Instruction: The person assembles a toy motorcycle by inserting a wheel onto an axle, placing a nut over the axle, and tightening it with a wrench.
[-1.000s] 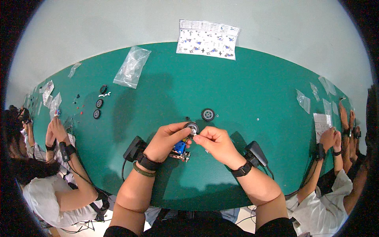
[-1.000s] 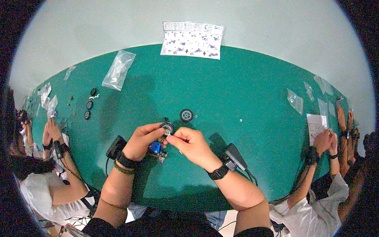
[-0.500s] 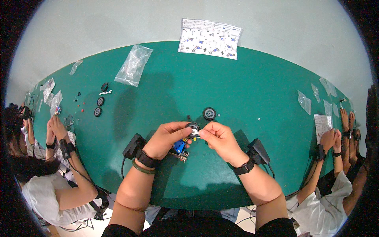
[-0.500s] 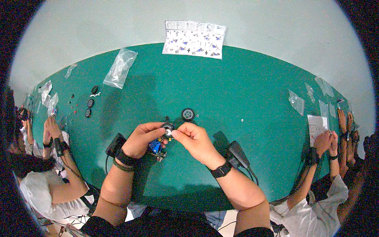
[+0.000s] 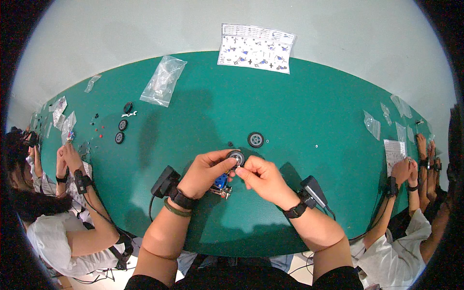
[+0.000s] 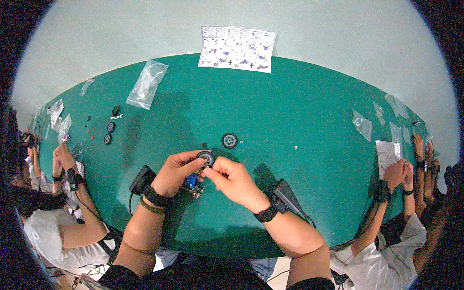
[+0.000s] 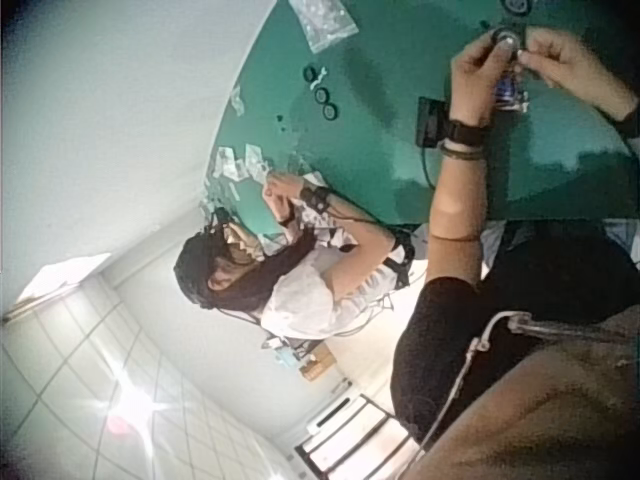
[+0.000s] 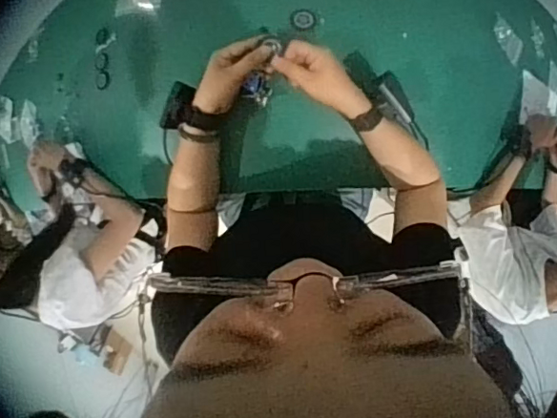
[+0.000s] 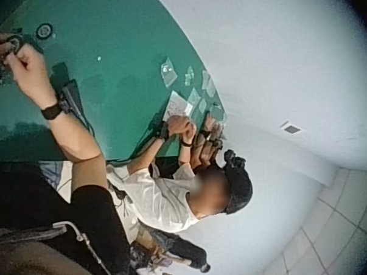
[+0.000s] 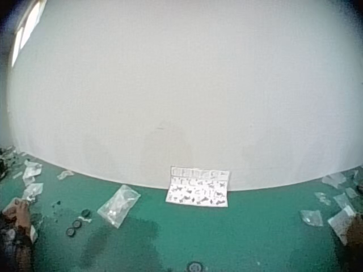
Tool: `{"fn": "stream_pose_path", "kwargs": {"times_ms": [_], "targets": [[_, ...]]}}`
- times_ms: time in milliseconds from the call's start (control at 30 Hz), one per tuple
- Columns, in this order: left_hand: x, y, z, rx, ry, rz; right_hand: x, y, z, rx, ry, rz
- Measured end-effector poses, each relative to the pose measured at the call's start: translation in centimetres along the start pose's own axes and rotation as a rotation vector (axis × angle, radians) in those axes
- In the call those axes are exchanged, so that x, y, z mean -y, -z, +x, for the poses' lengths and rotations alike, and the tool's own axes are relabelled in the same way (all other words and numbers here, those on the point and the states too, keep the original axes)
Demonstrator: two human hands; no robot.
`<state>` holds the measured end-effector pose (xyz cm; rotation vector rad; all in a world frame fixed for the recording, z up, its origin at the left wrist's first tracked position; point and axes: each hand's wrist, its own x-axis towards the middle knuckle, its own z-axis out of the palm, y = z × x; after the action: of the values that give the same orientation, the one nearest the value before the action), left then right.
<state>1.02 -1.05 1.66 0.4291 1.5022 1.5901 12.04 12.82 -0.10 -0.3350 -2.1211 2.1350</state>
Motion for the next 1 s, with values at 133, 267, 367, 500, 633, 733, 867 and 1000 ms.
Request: {"fn": "stream_pose_path", "kwargs": {"times_ms": [133, 267, 367, 500, 633, 733, 867, 1000], "targets": [[-0.1, 0.1, -0.1, -0.012, 0.004, -0.025, 0.6, 0.0, 0.2, 0.033, -0.051, 0.041], [-0.4, 0.3, 0.1, 0.031, 0.042, -0.095, 0.1, 0.8, 0.6, -0.064, 0.027, 0.032], [-0.1, 0.6, 0.1, 0.043, 0.055, -0.094, 0.3, 1.3, 0.8, -0.055, -0.055, 0.152], [-0.5, 0.7, 0.0, 0.092, 0.096, -0.074, 0.9, 1.7, 0.8, 0.076, -0.123, 0.144], [-0.5, 0.8, 0.0, 0.097, 0.102, -0.046, 1.0, 1.8, 0.8, 0.089, -0.133, 0.135], [-0.6, 1.1, -0.2, 0.105, 0.095, 0.001, 0.7, 1.5, 0.8, 0.090, -0.097, 0.112], [-0.6, 1.6, 0.1, 0.174, 0.090, 0.128, 0.4, 1.7, 0.6, 0.082, -0.073, -0.005], [-0.4, 1.8, 0.0, 0.197, 0.084, 0.177, 0.8, 1.5, 0.6, 0.050, -0.101, -0.011]]}}
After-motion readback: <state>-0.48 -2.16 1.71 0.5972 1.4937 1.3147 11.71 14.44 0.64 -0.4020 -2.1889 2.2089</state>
